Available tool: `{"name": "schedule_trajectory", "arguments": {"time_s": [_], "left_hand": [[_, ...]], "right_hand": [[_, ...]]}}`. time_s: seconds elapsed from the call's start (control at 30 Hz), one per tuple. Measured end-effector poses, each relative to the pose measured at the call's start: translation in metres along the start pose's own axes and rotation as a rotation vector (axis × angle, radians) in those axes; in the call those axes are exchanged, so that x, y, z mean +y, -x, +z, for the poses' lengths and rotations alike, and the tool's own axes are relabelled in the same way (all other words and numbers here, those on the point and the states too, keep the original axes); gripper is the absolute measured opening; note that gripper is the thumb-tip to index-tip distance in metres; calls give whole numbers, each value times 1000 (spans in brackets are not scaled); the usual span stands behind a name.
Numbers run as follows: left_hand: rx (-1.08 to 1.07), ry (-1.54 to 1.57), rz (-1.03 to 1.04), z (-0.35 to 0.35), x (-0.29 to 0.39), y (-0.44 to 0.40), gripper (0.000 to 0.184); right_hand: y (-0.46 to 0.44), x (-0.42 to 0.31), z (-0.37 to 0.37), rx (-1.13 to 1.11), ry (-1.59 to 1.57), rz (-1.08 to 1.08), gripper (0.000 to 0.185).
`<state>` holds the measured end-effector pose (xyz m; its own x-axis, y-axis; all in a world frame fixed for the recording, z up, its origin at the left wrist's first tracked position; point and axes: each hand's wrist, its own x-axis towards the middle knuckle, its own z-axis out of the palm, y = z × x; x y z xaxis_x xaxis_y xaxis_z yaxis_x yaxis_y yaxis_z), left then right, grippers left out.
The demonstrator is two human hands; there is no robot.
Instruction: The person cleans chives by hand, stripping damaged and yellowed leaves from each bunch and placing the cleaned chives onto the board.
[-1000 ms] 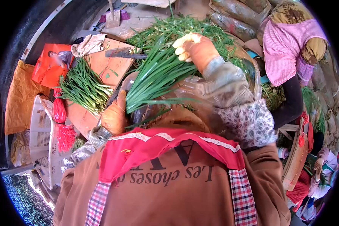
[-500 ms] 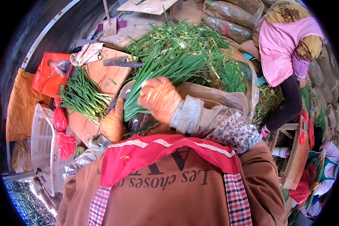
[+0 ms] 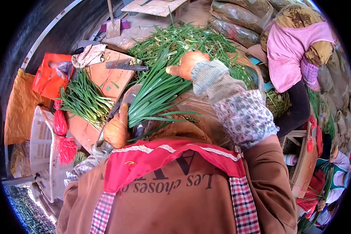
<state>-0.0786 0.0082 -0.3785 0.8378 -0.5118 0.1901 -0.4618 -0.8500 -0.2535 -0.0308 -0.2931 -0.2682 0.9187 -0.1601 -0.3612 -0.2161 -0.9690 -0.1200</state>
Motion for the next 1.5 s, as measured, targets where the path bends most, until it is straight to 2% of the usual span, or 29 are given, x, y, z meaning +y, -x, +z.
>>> {"name": "schedule_trajectory", "arguments": {"time_s": [0.03,0.13,0.23,0.27,0.4,0.5,0.53,0.57,0.6,0.63,0.67,0.7,0.73,0.77,0.8,0.9,0.97,1.0,1.07,1.1,1.17,1.23,1.27,1.3,1.37,1.43,1.5], "left_hand": [[7,-17,0,0,0,1,65],[-9,-18,-18,4,-3,3,66],[-50,56,9,-2,-6,-2,65],[-37,36,18,-4,-6,-3,66],[-14,62,39,-5,-5,-3,67],[-68,68,45,-7,-5,-5,68],[-109,56,37,-7,-4,-5,68],[-150,45,29,-7,-4,-6,69],[-101,160,30,-6,-5,-6,69],[-55,279,32,-4,-7,-5,69],[-31,345,34,-4,-9,-4,70],[-7,412,37,-4,-11,-3,71],[-52,405,-10,-7,-9,-4,73],[-93,392,-57,-11,-8,-6,75],[-124,481,-41,-21,-11,-8,78],[-104,563,-1,-24,-14,-13,76],[-163,601,-16,-29,-14,-13,74],[-131,593,9,-30,-14,-13,74],[-104,596,38,-30,-14,-14,76],[-114,606,42,-30,-15,-14,77],[-69,619,71,-28,-15,-13,78],[50,629,110,-22,-13,-10,79],[37,581,73,-18,-13,-7,77],[135,689,107,-17,-13,-6,73],[254,811,-17,-17,-6,-2,59],[325,830,28,-19,-6,0,65],[319,818,-41,-19,-2,6,71]], "right_hand": [[-4,0,2,-68,19,-27,55],[-17,14,13,-158,-252,-225,40],[-24,16,15,-205,-247,-481,27],[-15,8,10,-186,-163,-464,18],[-17,2,19,177,42,-553,12],[-10,-10,11,153,74,-487,12],[-11,-2,20,430,-71,-605,12],[-10,-2,16,603,-69,-597,13],[-6,-2,7,775,-67,-584,13],[-12,12,-8,732,-401,-572,14],[-14,24,-23,691,-735,-377,14],[-25,47,-30,568,-1039,-343,18],[-17,56,-37,488,-942,-192,27],[-28,86,-25,699,-84,-168,37],[-19,85,-16,712,16,-143,41],[21,62,-18,774,-238,-219,41],[56,35,-22,702,-698,-302,35],[70,27,-11,795,-536,-381,30],[61,23,31,844,-475,-586,25],[56,12,46,798,-583,-710,24],[67,-9,49,5,-1042,-55,26],[45,-3,66,-135,-1208,-75,23],[35,-3,83,-146,-1375,-124,21],[38,-7,87,-124,-1446,-253,18],[55,-5,82,-267,-1467,-295,14],[74,7,79,-270,-1137,-394,14],[75,16,87,264,-191,-981,15]]}}
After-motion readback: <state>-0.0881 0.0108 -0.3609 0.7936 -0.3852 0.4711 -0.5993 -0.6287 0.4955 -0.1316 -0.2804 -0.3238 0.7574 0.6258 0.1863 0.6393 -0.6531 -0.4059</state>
